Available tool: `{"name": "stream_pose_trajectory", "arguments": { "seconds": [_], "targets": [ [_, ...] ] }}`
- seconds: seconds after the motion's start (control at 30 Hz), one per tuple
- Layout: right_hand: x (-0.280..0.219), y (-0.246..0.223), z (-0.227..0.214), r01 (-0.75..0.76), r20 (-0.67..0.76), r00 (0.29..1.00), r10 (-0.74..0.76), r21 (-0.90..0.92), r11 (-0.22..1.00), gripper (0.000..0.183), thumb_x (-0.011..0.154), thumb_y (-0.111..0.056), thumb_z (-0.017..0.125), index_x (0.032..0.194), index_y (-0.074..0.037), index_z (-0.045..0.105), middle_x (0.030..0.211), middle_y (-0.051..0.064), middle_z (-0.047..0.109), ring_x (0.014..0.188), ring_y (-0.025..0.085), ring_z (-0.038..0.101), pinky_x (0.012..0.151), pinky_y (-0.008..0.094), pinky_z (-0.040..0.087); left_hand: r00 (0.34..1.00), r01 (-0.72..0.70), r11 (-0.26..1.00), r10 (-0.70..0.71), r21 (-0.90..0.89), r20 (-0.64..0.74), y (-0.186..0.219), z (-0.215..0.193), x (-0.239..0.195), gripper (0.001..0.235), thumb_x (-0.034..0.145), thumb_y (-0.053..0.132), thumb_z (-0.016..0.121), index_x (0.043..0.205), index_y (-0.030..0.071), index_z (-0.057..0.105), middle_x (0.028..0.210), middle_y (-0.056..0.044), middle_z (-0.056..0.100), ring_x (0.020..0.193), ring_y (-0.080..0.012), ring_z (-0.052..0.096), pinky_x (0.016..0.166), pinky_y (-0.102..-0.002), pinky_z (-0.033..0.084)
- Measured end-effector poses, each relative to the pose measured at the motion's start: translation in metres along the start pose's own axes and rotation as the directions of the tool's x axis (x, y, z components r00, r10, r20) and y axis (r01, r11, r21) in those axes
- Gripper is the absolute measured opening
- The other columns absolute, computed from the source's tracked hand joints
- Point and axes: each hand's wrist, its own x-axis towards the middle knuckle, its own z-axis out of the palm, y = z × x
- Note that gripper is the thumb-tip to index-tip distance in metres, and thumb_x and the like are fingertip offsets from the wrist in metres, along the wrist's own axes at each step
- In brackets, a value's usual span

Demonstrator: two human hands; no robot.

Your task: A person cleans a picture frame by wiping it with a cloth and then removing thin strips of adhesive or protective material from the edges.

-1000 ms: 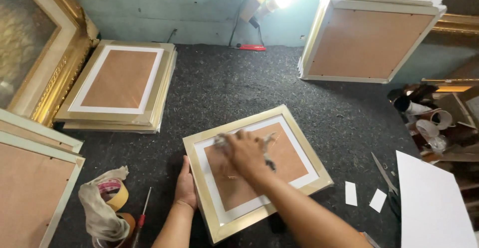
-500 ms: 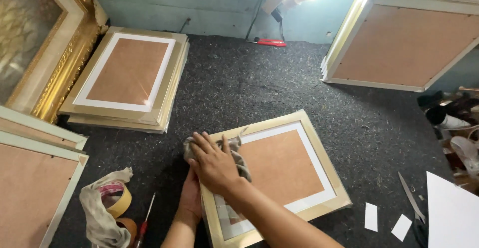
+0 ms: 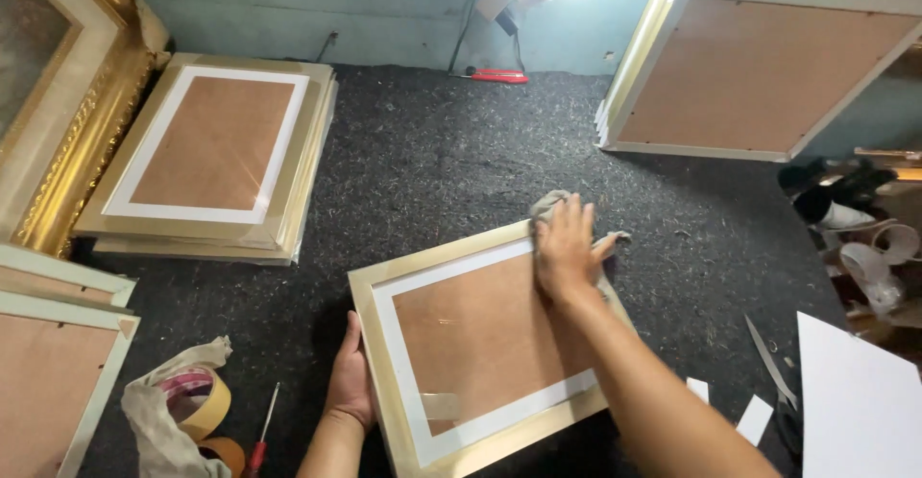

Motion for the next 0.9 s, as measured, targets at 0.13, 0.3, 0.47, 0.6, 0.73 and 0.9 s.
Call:
{"name": "stream_pose_trajectory", "arguments": {
  "seconds": [0.13,0.3,0.47,0.6,0.73,0.9],
  "targets": [
    [-0.096,-0.054,0.023,0.252,0.062,0.960,-0.273,0.227,0.941,0.053,0.088,-0.038,0.018,0.135,-0.014,0.026,0.145,0.007,0.012,0.134,0.020,0.007,0.102,0.052,-0.015,1.000,0.007,1.000,-0.006,0.025,-0.016,-0.004,-0.009,0.007,0.070,0.076,0.064,0.033,0.119,0.011,0.051,0.114,-0.016,0.054,0.107,-0.0332,0.049,0.093,-0.045,0.036],
    [-0.203,-0.087,0.013,0.684,-0.012,0.726,-0.687,0.113,0.721,0.053,0.089,-0.038,0.032,0.132,-0.006,0.033,0.143,0.011,0.021,0.132,0.029,0.016,0.095,0.060,0.009,0.970,-0.105,0.993,0.114,-0.055,0.216,-0.010,-0.045,0.038,0.062,0.083,0.058,0.035,0.123,0.012,0.046,0.120,-0.007,0.050,0.109,-0.0222,0.046,0.098,-0.033,0.031],
    [-0.150,-0.001,-0.035,0.328,0.283,0.904,-0.321,0.026,0.944,0.050,0.086,-0.036,0.024,0.133,-0.016,0.028,0.145,0.004,0.011,0.133,0.029,0.003,0.093,0.070,0.001,0.993,-0.069,0.994,0.060,0.085,0.098,-0.011,-0.032,0.027,0.068,0.079,0.063,0.033,0.119,0.011,0.050,0.115,-0.014,0.054,0.109,-0.0305,0.049,0.094,-0.042,0.036],
    [-0.115,0.101,-0.011,-0.046,0.011,0.999,0.049,-0.186,0.982,0.054,0.091,-0.043,0.027,0.134,-0.009,0.027,0.147,0.011,0.009,0.134,0.036,0.007,0.094,0.070,0.014,0.993,-0.101,0.994,0.098,0.042,0.067,-0.014,-0.032,0.022,0.053,0.083,0.061,0.040,0.110,0.019,0.058,0.110,-0.008,0.059,0.102,-0.0287,0.055,0.095,-0.042,0.038],
    [-0.151,0.061,-0.002,-0.063,0.027,0.997,0.068,-0.142,0.988,0.057,0.091,-0.041,0.030,0.134,-0.003,0.025,0.146,0.016,0.004,0.133,0.038,0.005,0.094,0.070,0.017,0.988,-0.124,0.990,0.118,0.061,0.097,-0.015,-0.026,0.012,0.051,0.083,0.060,0.040,0.108,0.020,0.060,0.109,-0.006,0.060,0.103,-0.0266,0.055,0.095,-0.040,0.039],
    [-0.250,-0.030,0.018,0.717,-0.090,0.692,-0.716,-0.031,0.697,0.049,0.085,-0.035,0.047,0.121,-0.002,0.047,0.131,0.022,0.039,0.122,0.039,0.033,0.081,0.072,0.021,0.982,-0.152,0.986,0.143,0.070,0.121,-0.019,-0.020,0.007,0.050,0.083,0.060,0.040,0.107,0.022,0.060,0.108,-0.005,0.061,0.102,-0.0252,0.057,0.095,-0.040,0.040]
  ]
}}
